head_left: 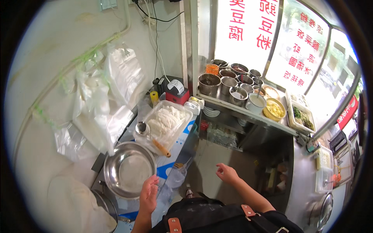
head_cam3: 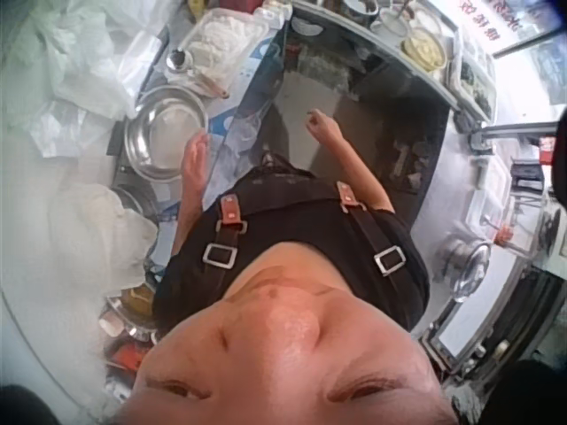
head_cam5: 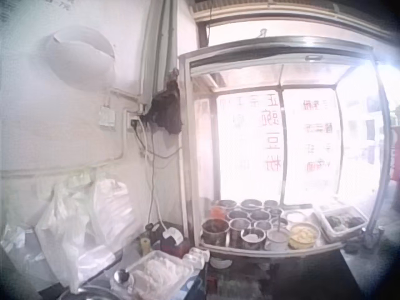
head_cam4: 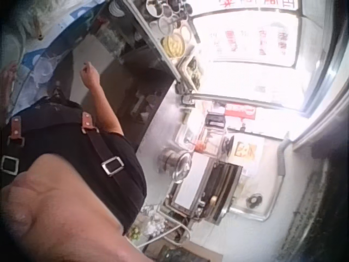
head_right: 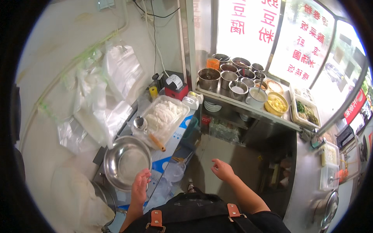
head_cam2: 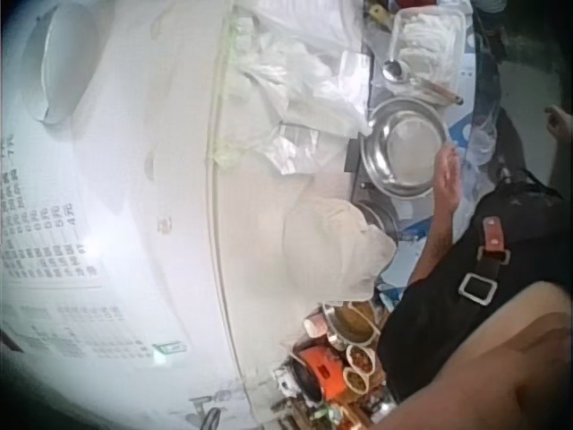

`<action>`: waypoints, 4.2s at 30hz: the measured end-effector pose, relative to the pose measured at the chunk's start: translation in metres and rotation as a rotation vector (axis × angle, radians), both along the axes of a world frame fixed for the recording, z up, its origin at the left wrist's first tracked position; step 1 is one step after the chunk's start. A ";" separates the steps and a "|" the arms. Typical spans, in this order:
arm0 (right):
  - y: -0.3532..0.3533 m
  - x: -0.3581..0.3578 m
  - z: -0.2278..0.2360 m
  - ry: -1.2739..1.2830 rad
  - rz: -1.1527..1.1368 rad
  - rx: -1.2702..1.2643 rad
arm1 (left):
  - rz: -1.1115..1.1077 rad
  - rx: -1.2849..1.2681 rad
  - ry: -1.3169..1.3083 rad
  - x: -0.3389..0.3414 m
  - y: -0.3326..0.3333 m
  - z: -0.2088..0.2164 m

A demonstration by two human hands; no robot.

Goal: The person threads small cubes of raw meat onto wooden skewers one by one, arranging the completed skewers on a metal tray. The person briefly walks to a nearby counter to retrieve a small container and returns to continue skewering.

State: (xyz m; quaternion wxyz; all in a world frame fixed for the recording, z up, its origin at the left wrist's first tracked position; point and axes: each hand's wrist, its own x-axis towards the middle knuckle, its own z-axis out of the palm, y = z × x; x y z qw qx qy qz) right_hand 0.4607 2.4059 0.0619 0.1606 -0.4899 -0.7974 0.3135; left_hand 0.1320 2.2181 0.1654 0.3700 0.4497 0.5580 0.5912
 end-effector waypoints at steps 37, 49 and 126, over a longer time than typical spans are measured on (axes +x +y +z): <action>0.528 -0.305 0.137 0.837 0.405 -0.350 | 1.093 -0.423 0.060 0.147 0.196 0.063; 0.398 -0.308 0.207 0.855 0.575 0.300 | 1.282 0.152 -0.615 0.190 0.095 0.070; -2.094 0.165 -0.043 -0.509 1.612 -1.035 | 2.284 -1.245 -1.286 1.100 -1.750 -0.236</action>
